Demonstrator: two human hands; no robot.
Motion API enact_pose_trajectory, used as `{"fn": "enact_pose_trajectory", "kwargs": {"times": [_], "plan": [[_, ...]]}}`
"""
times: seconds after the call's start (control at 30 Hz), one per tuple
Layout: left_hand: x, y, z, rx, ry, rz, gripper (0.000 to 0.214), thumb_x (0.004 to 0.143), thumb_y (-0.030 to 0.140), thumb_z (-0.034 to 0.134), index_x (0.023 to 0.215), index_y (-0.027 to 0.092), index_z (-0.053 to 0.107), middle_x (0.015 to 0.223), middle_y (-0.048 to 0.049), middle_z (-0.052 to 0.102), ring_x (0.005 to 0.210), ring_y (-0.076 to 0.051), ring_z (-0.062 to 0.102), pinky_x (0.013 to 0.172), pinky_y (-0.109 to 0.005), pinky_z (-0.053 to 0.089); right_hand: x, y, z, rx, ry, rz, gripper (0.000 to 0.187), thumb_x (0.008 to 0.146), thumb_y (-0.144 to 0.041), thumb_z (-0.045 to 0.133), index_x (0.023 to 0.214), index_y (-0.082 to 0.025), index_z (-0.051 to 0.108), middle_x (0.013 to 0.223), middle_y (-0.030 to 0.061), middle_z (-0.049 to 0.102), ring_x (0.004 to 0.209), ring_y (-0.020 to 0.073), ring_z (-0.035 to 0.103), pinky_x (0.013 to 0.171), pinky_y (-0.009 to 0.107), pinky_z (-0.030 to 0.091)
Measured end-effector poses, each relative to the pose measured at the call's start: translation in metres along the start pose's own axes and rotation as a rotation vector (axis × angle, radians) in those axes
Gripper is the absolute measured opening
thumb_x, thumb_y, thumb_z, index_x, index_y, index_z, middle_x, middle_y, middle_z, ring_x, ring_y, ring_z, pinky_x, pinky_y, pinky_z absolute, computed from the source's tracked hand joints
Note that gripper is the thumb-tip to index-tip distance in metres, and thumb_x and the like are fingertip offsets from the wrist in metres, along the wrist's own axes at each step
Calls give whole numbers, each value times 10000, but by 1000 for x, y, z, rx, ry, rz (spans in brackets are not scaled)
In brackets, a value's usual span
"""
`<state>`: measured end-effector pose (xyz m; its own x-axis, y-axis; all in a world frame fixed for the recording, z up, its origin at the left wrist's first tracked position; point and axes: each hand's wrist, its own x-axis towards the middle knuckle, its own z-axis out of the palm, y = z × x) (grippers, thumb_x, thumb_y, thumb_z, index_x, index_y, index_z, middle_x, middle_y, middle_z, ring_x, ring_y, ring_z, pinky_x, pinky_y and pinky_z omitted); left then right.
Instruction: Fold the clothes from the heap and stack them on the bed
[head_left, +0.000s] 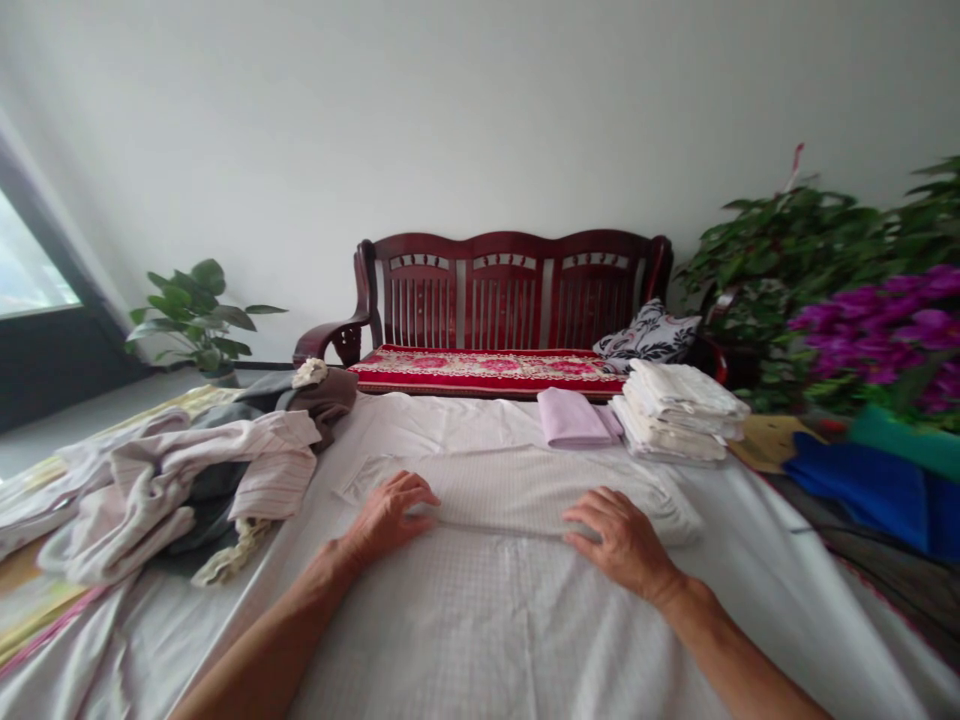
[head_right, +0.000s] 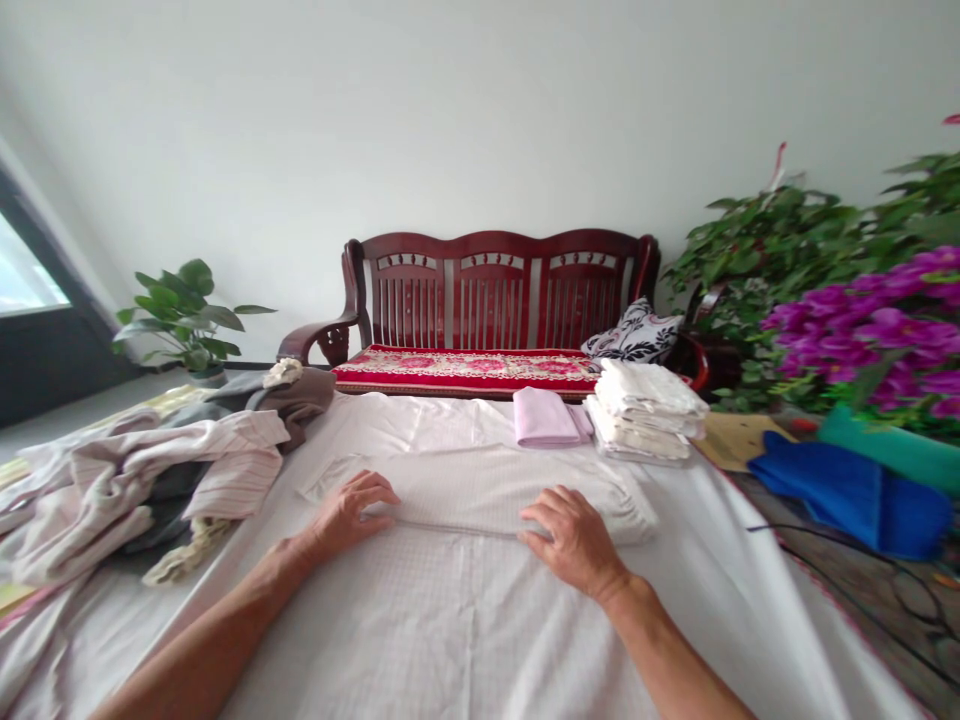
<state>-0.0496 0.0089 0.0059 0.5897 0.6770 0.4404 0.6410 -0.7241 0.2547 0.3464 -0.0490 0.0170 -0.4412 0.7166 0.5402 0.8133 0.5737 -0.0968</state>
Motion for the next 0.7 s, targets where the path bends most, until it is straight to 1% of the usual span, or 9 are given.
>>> {"fn": "enact_pose_trajectory", "kwargs": {"times": [0.07,0.17,0.23,0.27,0.4,0.57,0.7], "plan": [[1,4,1,-7,-54,15,197,803,232,752,997,245,717,999,-32,703,944,-199,623,858,-327,488,3,-11,4,44,-23,-18,138,798,-238,771,925,-246,715,862,10,680,882,205,583,817,330,425],[0,4,1,-5,-85,10,146,822,212,723,966,238,714,960,-27,699,916,-193,617,842,-321,477,6,-16,10,45,-35,-37,109,801,-218,768,893,-248,718,835,4,667,857,196,573,791,323,416],[0,2,0,-11,-89,-1,113,844,197,690,949,235,711,942,-24,695,907,-186,615,833,-310,472,6,-15,13,30,-39,-51,55,832,-198,734,850,-247,716,807,1,655,832,187,565,772,314,408],[0,1,0,-15,-88,-6,109,851,191,678,946,234,710,940,-23,694,908,-183,614,831,-305,470,7,-14,15,24,-40,-56,59,850,-190,714,834,-246,713,795,0,650,822,182,562,765,310,405],[1,2,1,-23,-80,-12,94,872,177,643,924,229,701,928,-20,686,902,-173,609,819,-289,459,8,-13,18,9,-31,-63,106,905,-197,657,809,-230,689,775,2,638,801,175,554,751,301,394],[1,6,-1,-30,-79,-8,115,901,177,587,830,213,669,828,-15,663,821,-159,586,758,-272,440,8,-14,15,0,20,-90,161,953,-221,592,809,-214,665,771,10,626,797,175,548,760,301,393],[2,8,-2,-35,-92,0,134,903,168,555,814,208,646,800,-14,649,787,-159,570,744,-278,431,7,-14,13,-12,-10,-110,195,964,-220,567,793,-218,659,763,12,617,787,177,549,741,300,398]]}}
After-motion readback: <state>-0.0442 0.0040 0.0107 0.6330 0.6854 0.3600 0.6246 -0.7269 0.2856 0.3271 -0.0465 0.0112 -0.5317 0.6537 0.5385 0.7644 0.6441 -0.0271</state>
